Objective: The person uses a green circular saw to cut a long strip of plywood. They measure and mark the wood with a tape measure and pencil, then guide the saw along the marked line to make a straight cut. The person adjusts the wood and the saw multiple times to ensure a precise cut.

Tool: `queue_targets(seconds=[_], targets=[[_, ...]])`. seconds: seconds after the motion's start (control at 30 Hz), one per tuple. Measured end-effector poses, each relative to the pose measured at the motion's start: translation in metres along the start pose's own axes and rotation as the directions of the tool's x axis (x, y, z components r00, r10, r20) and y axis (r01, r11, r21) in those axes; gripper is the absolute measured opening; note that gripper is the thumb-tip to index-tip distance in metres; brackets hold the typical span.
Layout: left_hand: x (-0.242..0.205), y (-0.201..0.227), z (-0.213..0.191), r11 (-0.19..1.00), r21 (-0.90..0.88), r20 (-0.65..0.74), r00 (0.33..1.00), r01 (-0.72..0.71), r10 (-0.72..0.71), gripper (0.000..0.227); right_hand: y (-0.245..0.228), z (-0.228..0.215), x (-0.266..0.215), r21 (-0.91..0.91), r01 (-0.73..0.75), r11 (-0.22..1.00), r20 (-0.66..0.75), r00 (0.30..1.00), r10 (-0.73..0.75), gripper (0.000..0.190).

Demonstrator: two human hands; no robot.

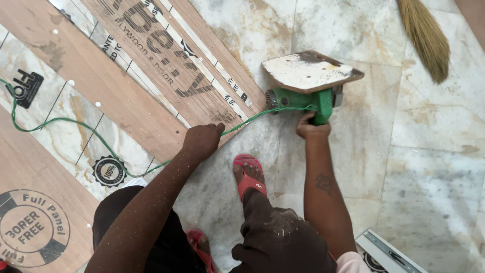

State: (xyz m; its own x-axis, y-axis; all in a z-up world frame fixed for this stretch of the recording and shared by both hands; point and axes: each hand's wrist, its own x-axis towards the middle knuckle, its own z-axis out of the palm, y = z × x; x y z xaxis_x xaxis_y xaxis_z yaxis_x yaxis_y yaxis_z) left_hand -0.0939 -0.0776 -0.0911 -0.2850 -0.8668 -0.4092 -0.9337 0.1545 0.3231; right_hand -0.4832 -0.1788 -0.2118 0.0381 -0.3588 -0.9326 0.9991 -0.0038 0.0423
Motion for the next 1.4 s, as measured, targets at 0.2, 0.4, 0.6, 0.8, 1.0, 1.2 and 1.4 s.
queue_targets(seconds=[0.2,0.4,0.6,0.8,1.0,1.2,1.4], targets=[[0.01,0.006,-0.023,0.995,-0.093,-0.07,0.997,0.018,-0.024,0.014,0.042,0.031,-0.003,-0.25,0.084,0.965,0.019,0.996,-0.082,0.038],[0.009,-0.023,-0.048,0.993,-0.062,-0.009,0.995,0.1,-0.1,0.02,0.084,0.068,0.003,-0.56,0.047,0.827,0.003,0.999,-0.055,0.041],[-0.023,-0.065,-0.056,0.997,-0.037,0.12,0.991,0.072,-0.067,0.02,0.093,0.083,0.028,-0.629,0.179,0.757,0.238,0.971,-0.032,0.033],[-0.061,-0.099,-0.037,0.971,-0.24,0.197,0.98,0.015,0.033,0.018,0.113,0.044,-0.069,-0.971,0.196,0.137,0.159,0.958,-0.239,0.048],[-0.107,-0.152,0.058,0.913,-0.394,0.367,0.929,0.102,0.054,0.02,0.211,0.014,-0.156,-0.062,0.613,-0.788,0.4,0.738,0.543,0.026],[-0.148,-0.123,0.198,0.608,-0.785,0.228,0.86,-0.115,0.456,0.032,0.336,-0.064,-0.076,-0.002,0.69,-0.724,0.653,0.549,0.521,0.018],[-0.188,-0.136,0.181,0.422,-0.79,0.198,0.836,0.445,-0.511,0.044,0.32,-0.159,-0.05,-0.029,0.574,-0.818,0.907,0.36,0.22,0.023]])
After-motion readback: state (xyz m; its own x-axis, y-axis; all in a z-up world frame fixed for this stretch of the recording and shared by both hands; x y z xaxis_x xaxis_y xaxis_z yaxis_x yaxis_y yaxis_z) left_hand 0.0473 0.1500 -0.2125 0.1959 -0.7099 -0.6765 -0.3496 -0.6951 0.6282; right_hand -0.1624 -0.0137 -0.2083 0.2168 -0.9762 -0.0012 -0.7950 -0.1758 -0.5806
